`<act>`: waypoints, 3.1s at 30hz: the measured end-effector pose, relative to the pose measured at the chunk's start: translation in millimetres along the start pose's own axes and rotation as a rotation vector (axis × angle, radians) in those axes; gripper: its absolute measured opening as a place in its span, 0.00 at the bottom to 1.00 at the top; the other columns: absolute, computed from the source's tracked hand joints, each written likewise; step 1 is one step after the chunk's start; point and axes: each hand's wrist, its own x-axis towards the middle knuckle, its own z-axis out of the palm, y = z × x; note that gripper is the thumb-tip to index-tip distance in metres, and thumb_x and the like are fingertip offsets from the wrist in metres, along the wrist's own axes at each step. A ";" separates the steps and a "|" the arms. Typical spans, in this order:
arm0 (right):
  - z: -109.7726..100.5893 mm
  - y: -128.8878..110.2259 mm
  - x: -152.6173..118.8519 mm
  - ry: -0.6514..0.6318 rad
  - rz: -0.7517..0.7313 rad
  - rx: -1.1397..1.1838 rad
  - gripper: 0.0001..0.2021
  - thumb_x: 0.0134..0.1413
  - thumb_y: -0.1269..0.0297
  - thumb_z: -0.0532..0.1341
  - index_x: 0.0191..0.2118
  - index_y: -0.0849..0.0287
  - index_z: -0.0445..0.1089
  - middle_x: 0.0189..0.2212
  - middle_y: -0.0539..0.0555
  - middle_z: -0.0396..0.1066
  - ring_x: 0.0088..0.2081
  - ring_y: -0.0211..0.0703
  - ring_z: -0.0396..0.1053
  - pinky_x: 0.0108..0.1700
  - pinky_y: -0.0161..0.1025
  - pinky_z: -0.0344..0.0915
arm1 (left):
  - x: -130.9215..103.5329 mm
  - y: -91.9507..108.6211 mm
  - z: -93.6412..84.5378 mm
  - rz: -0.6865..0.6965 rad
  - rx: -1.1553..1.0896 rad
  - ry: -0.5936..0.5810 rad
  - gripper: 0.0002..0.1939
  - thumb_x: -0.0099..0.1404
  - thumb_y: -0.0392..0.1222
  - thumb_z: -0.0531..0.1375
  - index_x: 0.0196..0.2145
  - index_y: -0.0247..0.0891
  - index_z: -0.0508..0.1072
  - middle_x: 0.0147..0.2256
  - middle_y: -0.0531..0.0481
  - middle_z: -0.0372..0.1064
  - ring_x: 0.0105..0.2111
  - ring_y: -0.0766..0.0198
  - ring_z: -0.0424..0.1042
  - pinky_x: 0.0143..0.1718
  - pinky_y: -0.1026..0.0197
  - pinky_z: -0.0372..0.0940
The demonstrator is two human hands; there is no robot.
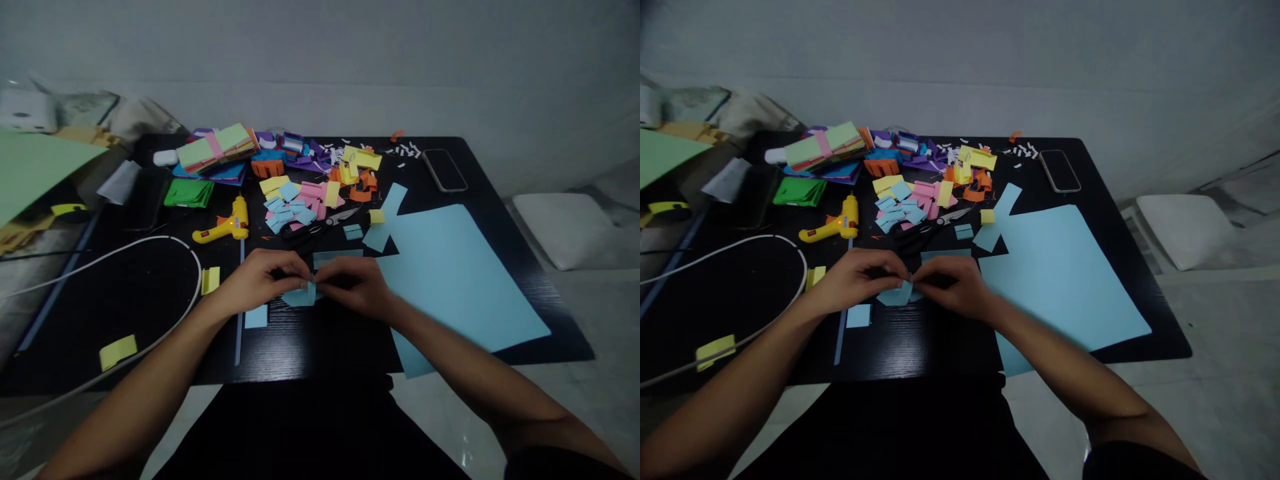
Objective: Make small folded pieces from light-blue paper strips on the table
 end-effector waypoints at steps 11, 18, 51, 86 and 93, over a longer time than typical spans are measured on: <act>-0.2 5.7 -1.1 0.000 -0.048 -0.001 0.04 0.57 0.69 0.72 0.33 0.60 0.77 0.33 0.56 0.82 0.34 0.43 0.81 0.39 0.38 0.76 | 0.2 -5.1 10.2 -0.154 -0.233 0.044 0.09 0.61 0.41 0.70 0.36 0.36 0.76 0.26 0.55 0.74 0.26 0.69 0.72 0.27 0.69 0.64; -0.6 1.2 -0.2 -0.177 -0.068 -0.102 0.13 0.57 0.75 0.67 0.47 0.58 0.76 0.42 0.56 0.76 0.39 0.42 0.76 0.41 0.39 0.74 | 0.3 -4.2 9.5 -0.212 -0.283 -0.053 0.10 0.62 0.37 0.69 0.39 0.37 0.72 0.27 0.56 0.75 0.28 0.69 0.74 0.31 0.69 0.65; -0.5 7.3 -3.9 -0.286 -0.045 -0.187 0.10 0.56 0.79 0.63 0.40 0.58 0.74 0.40 0.55 0.75 0.39 0.42 0.75 0.43 0.39 0.71 | 1.8 -4.3 1.0 -0.270 -0.173 -0.175 0.10 0.66 0.45 0.64 0.37 0.35 0.77 0.27 0.52 0.76 0.27 0.66 0.73 0.28 0.66 0.63; -1.2 -0.3 -2.5 -0.368 0.111 -0.037 0.06 0.56 0.68 0.72 0.37 0.60 0.75 0.32 0.51 0.77 0.33 0.39 0.74 0.38 0.36 0.69 | 1.1 -6.3 -1.6 -0.258 -0.203 -0.277 0.07 0.66 0.40 0.62 0.37 0.35 0.80 0.30 0.50 0.78 0.29 0.65 0.76 0.30 0.67 0.68; -6.9 11.1 0.4 -0.200 0.082 -0.170 0.06 0.56 0.65 0.72 0.35 0.59 0.75 0.30 0.52 0.78 0.30 0.40 0.75 0.34 0.35 0.69 | -1.8 2.4 -5.3 0.006 0.054 -0.150 0.22 0.57 0.27 0.57 0.48 0.39 0.73 0.41 0.49 0.78 0.38 0.62 0.77 0.41 0.62 0.71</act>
